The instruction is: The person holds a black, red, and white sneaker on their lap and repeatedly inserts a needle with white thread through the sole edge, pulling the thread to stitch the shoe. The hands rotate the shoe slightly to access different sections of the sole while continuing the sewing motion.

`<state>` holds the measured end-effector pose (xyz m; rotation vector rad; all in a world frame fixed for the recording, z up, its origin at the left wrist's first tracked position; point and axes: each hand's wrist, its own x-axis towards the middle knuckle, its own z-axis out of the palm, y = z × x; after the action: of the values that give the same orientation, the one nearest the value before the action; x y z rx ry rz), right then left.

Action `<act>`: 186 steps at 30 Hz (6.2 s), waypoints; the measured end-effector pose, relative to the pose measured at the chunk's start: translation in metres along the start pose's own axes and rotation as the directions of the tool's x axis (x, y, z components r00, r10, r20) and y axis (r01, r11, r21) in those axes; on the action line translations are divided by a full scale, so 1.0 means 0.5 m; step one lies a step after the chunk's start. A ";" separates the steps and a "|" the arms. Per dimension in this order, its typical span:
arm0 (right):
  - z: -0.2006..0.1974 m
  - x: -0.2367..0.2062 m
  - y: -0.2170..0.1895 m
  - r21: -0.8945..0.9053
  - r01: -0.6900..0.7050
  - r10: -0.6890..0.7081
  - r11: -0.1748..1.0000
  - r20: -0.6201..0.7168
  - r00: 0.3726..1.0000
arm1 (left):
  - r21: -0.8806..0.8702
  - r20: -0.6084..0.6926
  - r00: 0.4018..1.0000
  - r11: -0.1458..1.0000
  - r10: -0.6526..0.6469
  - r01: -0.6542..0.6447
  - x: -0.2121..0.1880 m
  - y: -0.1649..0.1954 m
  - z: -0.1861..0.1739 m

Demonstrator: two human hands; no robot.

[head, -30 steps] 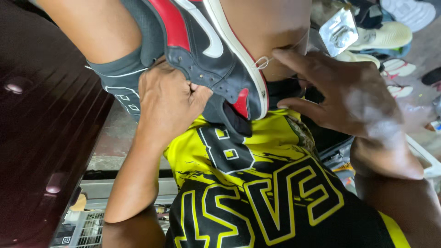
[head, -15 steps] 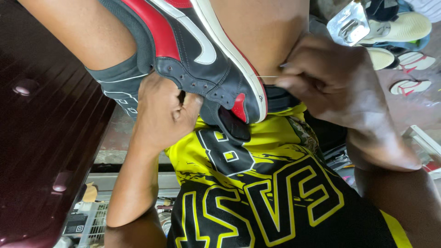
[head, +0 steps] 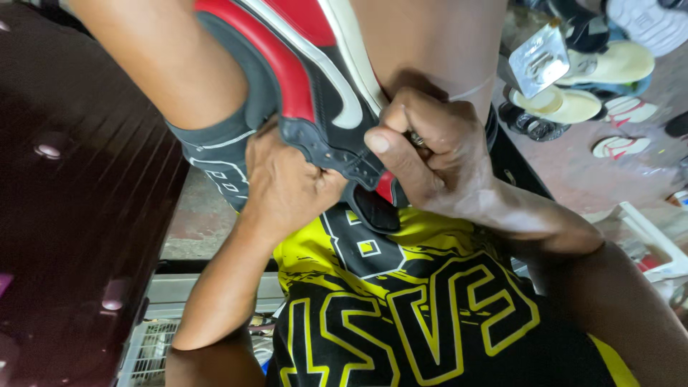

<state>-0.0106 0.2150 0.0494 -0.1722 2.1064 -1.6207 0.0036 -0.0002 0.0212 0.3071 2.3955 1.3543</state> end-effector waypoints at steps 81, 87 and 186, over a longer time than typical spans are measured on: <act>-0.049 -0.039 -0.075 -0.627 0.240 -0.086 0.741 0.267 0.960 | -0.363 0.083 0.950 0.879 -0.300 0.309 -0.062 0.002 -0.030; -0.062 -0.042 -0.072 -0.593 0.307 -0.159 0.745 0.289 0.944 | -0.399 0.051 0.957 0.872 -0.286 0.282 -0.069 -0.006 -0.024; -0.145 -0.014 -0.004 -0.926 0.363 -0.070 0.102 0.357 0.932 | -0.164 -0.081 0.993 0.982 0.084 -0.096 -0.039 -0.019 -0.027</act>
<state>-0.0364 0.2807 0.0668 -1.1037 2.6543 0.1176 0.0158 -0.0225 0.0236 0.3278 2.3319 1.6229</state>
